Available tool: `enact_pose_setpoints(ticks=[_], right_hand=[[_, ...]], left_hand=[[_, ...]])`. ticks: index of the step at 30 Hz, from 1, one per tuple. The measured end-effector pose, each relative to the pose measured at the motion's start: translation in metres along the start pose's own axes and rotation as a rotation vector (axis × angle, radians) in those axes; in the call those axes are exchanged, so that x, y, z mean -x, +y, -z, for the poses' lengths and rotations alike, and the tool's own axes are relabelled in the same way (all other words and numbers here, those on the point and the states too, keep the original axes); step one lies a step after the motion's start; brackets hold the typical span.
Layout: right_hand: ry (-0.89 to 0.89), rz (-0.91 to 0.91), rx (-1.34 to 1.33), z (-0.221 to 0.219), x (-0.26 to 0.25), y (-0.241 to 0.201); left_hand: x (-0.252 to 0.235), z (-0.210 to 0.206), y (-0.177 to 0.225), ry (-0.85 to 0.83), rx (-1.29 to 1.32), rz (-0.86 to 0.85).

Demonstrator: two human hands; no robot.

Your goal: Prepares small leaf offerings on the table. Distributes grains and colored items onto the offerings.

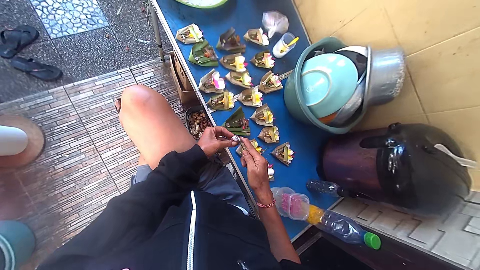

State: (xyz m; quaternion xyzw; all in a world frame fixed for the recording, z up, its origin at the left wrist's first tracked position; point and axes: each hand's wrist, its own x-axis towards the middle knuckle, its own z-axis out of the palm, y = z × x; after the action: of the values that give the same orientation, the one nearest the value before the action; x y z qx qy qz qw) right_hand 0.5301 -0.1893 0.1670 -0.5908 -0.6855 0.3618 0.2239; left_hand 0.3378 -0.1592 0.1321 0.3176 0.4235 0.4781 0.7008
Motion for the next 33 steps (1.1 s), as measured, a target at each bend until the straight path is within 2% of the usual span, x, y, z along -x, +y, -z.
enact_pose_setpoints(ticks=[7, 10, 12, 17, 22, 26, 29, 33], right_hand=[[0.094, -0.039, 0.035, -0.013, -0.011, -0.003], [0.067, -0.059, -0.091, -0.013, -0.019, 0.0], [0.04, -0.085, -0.213, -0.008, -0.027, -0.001], [0.084, -0.136, -0.229, 0.023, -0.059, 0.006], [0.134, -0.309, -0.013, 0.036, -0.111, 0.043], [0.121, -0.38, 0.262, 0.034, -0.13, 0.047], [0.14, -0.382, 0.472, 0.029, -0.136, 0.039], [0.145, -0.35, 0.57, 0.025, -0.143, 0.036]], left_hand=[[0.0, 0.002, 0.0, 0.001, -0.076, -0.04], [0.001, 0.001, -0.001, -0.025, -0.1, -0.063], [0.001, 0.002, 0.001, 0.001, -0.074, -0.062], [0.003, 0.004, 0.005, 0.001, 0.082, -0.049], [0.003, 0.008, 0.005, 0.01, 0.222, -0.02], [0.005, 0.01, 0.007, 0.042, 0.27, 0.01], [0.007, 0.011, 0.009, 0.057, 0.28, 0.011], [0.007, 0.015, 0.009, 0.07, 0.303, 0.008]])
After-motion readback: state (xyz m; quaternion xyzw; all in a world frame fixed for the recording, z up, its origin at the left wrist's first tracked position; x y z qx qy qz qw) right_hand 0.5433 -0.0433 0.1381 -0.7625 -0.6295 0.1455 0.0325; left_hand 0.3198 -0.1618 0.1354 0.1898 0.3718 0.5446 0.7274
